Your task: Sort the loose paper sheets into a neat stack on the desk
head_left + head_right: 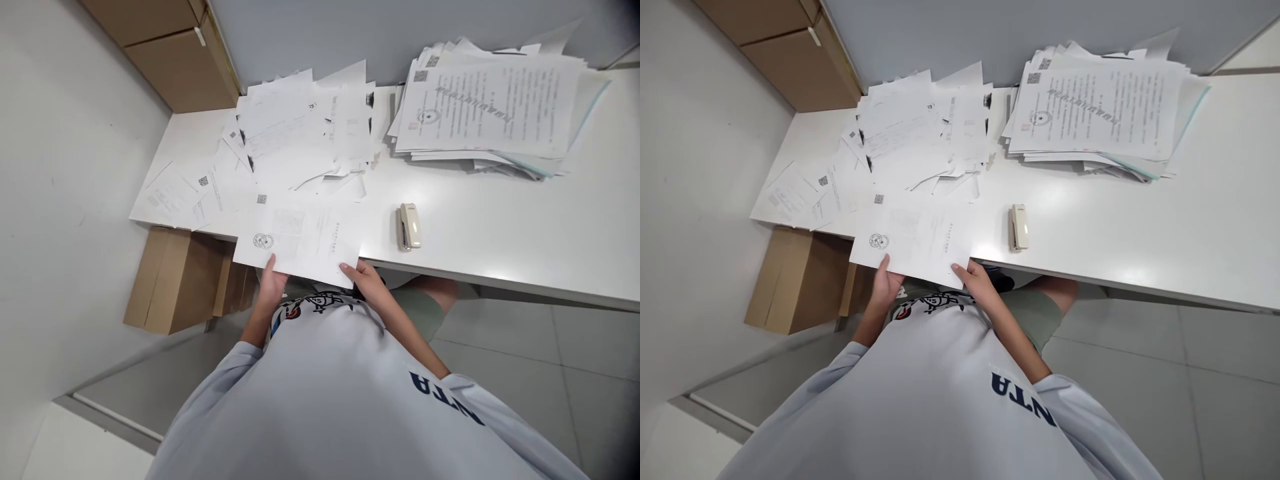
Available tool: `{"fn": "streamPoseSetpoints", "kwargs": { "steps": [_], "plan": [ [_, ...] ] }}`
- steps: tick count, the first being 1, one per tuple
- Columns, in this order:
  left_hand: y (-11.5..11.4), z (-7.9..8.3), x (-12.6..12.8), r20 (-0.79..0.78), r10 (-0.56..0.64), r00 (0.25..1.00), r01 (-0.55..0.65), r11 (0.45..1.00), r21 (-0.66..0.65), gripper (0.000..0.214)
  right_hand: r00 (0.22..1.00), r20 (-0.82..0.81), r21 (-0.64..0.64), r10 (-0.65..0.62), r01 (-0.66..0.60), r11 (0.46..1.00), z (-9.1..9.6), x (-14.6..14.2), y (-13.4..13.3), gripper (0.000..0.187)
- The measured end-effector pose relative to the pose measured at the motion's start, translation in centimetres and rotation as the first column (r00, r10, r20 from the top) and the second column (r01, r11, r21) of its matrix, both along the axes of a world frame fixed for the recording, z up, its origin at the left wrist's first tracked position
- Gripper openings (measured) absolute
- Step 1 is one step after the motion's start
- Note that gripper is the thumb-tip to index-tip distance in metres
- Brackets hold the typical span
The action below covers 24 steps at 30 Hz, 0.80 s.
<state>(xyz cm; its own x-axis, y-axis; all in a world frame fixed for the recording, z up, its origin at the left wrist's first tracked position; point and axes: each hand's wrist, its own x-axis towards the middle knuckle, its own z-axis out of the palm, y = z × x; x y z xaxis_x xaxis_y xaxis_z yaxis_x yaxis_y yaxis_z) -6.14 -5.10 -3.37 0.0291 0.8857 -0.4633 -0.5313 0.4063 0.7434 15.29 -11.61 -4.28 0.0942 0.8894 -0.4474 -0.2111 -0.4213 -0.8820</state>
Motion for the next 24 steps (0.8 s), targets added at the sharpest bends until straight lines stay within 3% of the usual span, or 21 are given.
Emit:
{"fn": "streamPoseSetpoints", "kwargs": {
  "steps": [3,8,14,18,24],
  "plan": [
    [1.7,0.5,-2.3,-0.138,0.112,0.984,-0.1,0.991,0.087,0.049,0.999,-0.045,0.078,0.008,-0.005,0.997,0.3,0.9,-0.7,0.051],
    [2.9,0.9,-5.6,-0.416,0.07,0.907,-0.013,0.99,0.139,0.048,0.998,-0.064,0.114,-0.009,0.016,0.993,0.9,1.6,-1.5,0.051],
    [2.5,0.8,-6.7,-0.434,-0.004,0.901,0.038,0.997,0.069,0.038,0.991,-0.091,0.109,-0.097,0.107,0.988,1.1,2.0,-1.7,0.044],
    [3.4,1.2,-7.2,-0.589,0.02,0.808,0.094,0.982,0.163,0.036,0.979,-0.108,0.07,-0.17,0.178,0.981,0.7,2.1,-2.0,0.045],
    [3.6,2.2,-8.4,-0.734,-0.152,0.662,0.257,0.966,0.032,0.03,0.933,-0.149,-0.048,-0.327,0.323,0.945,1.0,0.9,-1.7,0.051]
  ]
}}
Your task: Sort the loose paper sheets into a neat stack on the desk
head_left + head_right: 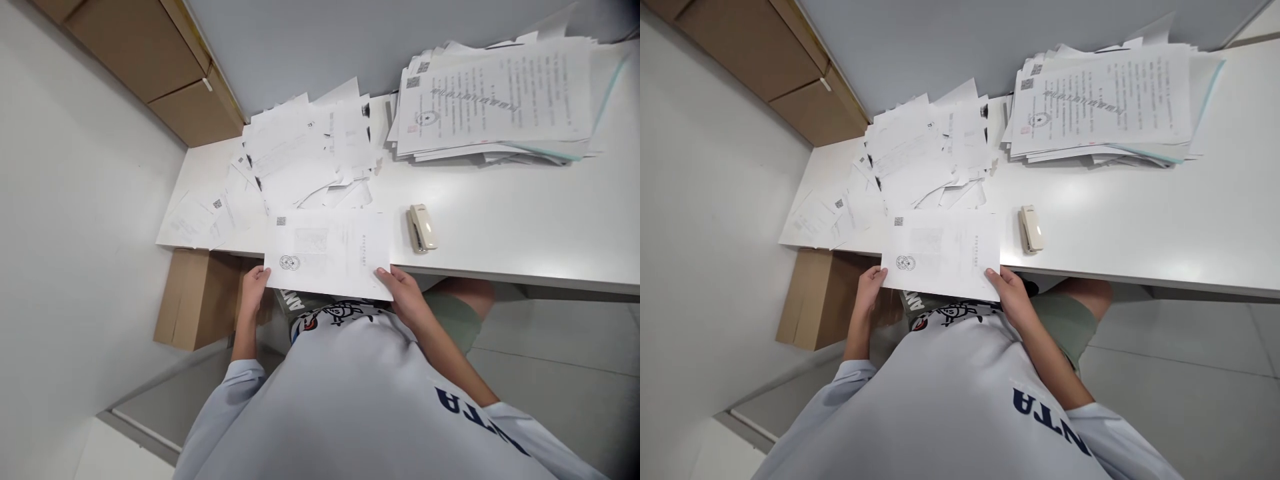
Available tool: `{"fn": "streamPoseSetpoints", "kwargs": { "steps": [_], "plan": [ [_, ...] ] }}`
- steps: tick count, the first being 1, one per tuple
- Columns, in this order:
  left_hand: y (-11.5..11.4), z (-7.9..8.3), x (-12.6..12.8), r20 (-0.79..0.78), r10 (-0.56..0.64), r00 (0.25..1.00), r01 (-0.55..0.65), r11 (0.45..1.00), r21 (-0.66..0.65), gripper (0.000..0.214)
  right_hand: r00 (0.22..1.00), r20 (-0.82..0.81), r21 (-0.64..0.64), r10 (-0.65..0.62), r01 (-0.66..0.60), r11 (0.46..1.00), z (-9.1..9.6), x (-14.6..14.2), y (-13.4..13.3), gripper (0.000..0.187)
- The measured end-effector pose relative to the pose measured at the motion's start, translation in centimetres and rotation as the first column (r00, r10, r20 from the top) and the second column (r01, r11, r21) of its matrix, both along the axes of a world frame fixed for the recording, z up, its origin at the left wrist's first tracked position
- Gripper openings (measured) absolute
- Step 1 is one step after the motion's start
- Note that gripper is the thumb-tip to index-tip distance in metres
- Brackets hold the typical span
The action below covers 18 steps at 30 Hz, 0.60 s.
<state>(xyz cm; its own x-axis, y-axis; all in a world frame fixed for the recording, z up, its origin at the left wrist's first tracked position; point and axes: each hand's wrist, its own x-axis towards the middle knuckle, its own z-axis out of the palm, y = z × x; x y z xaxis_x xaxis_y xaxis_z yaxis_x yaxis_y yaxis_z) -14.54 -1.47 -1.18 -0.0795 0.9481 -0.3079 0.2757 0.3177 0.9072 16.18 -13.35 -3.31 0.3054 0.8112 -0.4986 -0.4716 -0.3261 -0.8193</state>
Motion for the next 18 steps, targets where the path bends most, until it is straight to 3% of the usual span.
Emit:
{"fn": "streamPoseSetpoints", "kwargs": {
  "steps": [3,8,12,15,18],
  "plan": [
    [-0.5,0.3,-0.4,-0.054,-0.033,0.998,0.034,0.999,0.008,0.03,0.985,0.171,0.005,-0.01,0.009,1.0,1.2,-0.1,0.0,0.05],
    [-1.1,0.8,0.6,0.071,-0.115,0.991,0.116,0.993,-0.013,0.032,0.834,0.537,-0.028,0.128,-0.133,0.991,3.5,2.5,-1.9,0.042],
    [-2.5,1.8,3.6,0.033,-0.247,0.969,0.244,0.968,0.06,0.028,0.843,0.532,0.021,-0.077,0.077,0.997,4.3,6.7,-5.9,0.043],
    [-4.6,2.5,6.4,-0.009,-0.434,0.901,0.434,0.899,0.06,0.028,0.873,0.447,0.008,-0.195,0.214,0.977,4.0,10.3,-9.4,0.047],
    [-7.1,2.2,9.0,0.058,-0.645,0.762,0.647,0.76,-0.053,0.031,0.901,0.378,-0.136,-0.214,0.283,0.949,3.1,13.2,-12.3,0.053]
  ]
}}
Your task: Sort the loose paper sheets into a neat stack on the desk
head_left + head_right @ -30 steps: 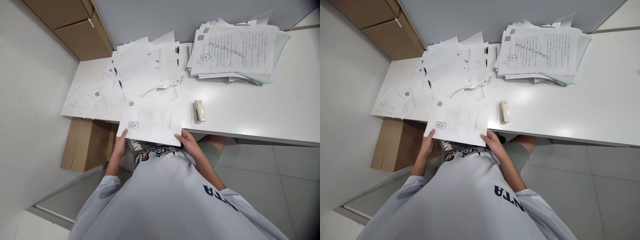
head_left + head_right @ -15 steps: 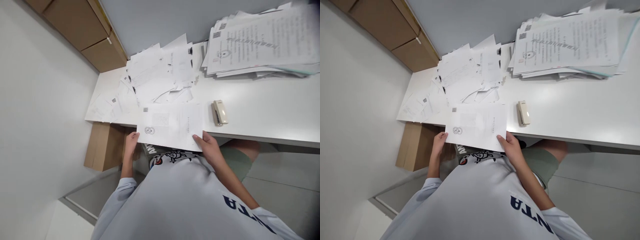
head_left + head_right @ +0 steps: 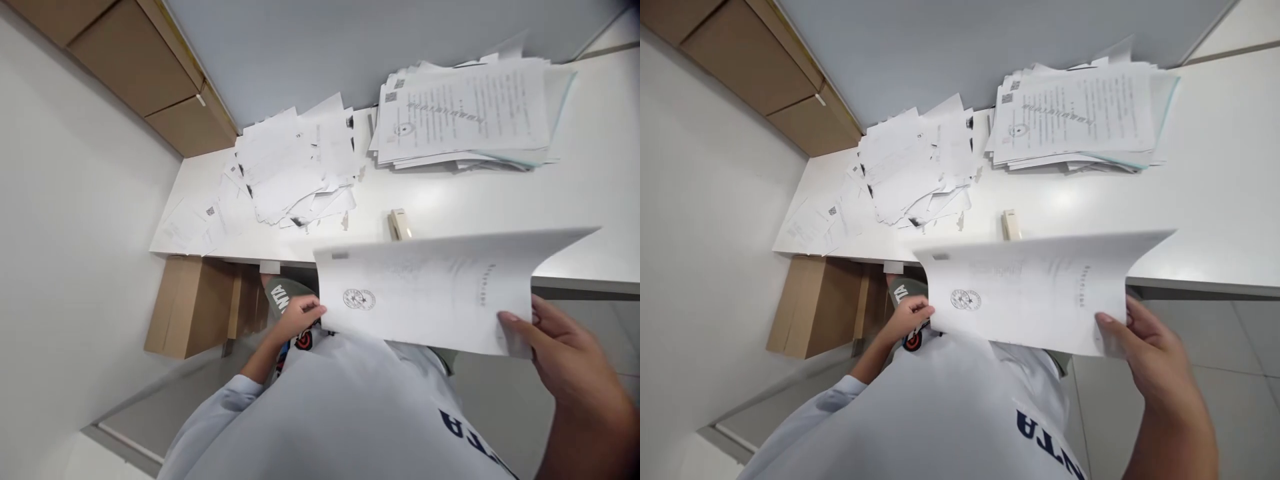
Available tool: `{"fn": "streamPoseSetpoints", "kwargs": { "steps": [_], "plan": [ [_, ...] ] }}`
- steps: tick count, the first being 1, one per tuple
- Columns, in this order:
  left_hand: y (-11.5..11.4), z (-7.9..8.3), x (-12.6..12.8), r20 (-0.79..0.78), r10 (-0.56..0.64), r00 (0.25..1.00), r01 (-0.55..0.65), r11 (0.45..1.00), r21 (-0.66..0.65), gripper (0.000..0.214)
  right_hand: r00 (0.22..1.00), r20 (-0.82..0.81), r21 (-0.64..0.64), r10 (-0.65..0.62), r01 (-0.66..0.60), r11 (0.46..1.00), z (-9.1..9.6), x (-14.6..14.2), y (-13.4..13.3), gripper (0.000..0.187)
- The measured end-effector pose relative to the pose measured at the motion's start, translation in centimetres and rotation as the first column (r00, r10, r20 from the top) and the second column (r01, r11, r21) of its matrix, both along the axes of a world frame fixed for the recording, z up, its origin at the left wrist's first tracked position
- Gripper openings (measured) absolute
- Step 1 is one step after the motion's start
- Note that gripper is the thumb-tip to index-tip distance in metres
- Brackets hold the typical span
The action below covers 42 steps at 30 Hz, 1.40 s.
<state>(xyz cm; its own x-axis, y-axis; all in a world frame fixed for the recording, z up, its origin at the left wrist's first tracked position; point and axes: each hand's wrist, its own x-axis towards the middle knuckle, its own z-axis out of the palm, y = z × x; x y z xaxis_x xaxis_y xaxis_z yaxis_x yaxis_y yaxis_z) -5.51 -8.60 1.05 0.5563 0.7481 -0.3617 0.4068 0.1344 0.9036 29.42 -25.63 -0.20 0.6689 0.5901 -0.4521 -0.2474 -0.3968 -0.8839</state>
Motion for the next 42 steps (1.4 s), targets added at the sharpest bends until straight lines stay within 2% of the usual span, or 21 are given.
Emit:
{"fn": "streamPoseSetpoints", "kwargs": {
  "steps": [2,4,9,13,16,22,26,28,30,32,33,35,38,40,42],
  "plan": [
    [-1.5,-0.6,1.6,-0.005,-0.099,0.995,0.097,0.988,-0.117,0.035,0.998,-0.044,-0.088,-0.048,0.044,0.995,-0.7,1.4,-1.5,0.056],
    [-2.7,-1.5,3.0,-0.01,-0.128,0.992,0.124,0.974,-0.191,0.039,0.995,-0.058,-0.138,-0.08,0.071,0.988,-1.3,2.5,-2.8,0.054],
    [-5.0,-3.1,6.0,0.066,-0.149,0.987,0.161,0.956,-0.247,0.044,0.992,-0.052,-0.129,-0.112,0.104,0.986,-1.7,4.9,-5.3,0.05],
    [-6.6,-3.8,7.9,0.117,-0.181,0.977,0.208,0.93,-0.304,0.042,0.991,-0.059,-0.167,-0.117,0.106,0.98,-1.8,7.2,-6.9,0.056],
    [-7.5,-4.4,9.1,0.127,-0.134,0.983,0.167,0.938,-0.303,0.044,0.993,-0.041,-0.146,-0.107,0.1,0.984,-2.3,8.5,-7.5,0.061],
    [-8.6,-5.8,11.2,0.213,0.02,0.977,0.026,0.976,-0.214,0.037,0.999,0.042,-0.054,-0.034,0.036,0.998,-3.6,9.9,-7.3,0.06],
    [-8.9,-5.8,11.8,0.236,0.1,0.967,-0.064,0.986,-0.156,0.033,0.998,0.066,-0.046,-0.008,0.011,0.999,-4.0,11.4,-7.2,0.059],
    [-8.0,-4.9,12.3,0.214,0.215,0.953,-0.215,0.976,-0.026,0.027,0.998,0.067,-0.037,-0.016,0.019,0.999,-3.9,12.1,-7.1,0.059],
    [-5.7,-3.2,13.7,0.238,0.368,0.899,-0.41,0.898,0.158,0.021,0.998,0.056,-0.034,-0.034,0.036,0.999,-3.7,12.7,-7.1,0.059],
    [-2.0,-1.2,16.3,0.349,0.422,0.837,-0.52,0.812,0.265,0.016,0.998,0.037,-0.043,-0.041,0.042,0.998,-3.5,13.0,-7.0,0.061],
    [0.1,-0.4,18.0,0.4,0.369,0.839,-0.497,0.818,0.289,0.014,0.999,0.022,-0.047,-0.038,0.039,0.998,-3.4,13.1,-6.8,0.062],
    [4.1,0.4,21.6,0.45,0.167,0.877,-0.346,0.87,0.351,0.016,0.998,-0.002,-0.036,-0.055,0.055,0.998,-3.3,12.9,-6.3,0.063],
    [8.2,-0.2,25.5,0.419,-0.101,0.902,-0.1,0.896,0.432,0.022,0.994,-0.022,0.02,-0.111,0.111,0.994,-3.4,12.2,-4.9,0.063],
    [9.3,-1.0,26.3,0.364,-0.229,0.903,0.013,0.86,0.51,0.023,0.992,-0.039,0.055,-0.122,0.124,0.991,-3.6,11.6,-3.9,0.063],
    [9.6,-1.7,26.0,0.254,-0.297,0.92,0.087,0.79,0.607,0.026,0.993,-0.069,0.071,-0.095,0.099,0.993,-3.9,11.2,-3.0,0.065]
  ]
}}
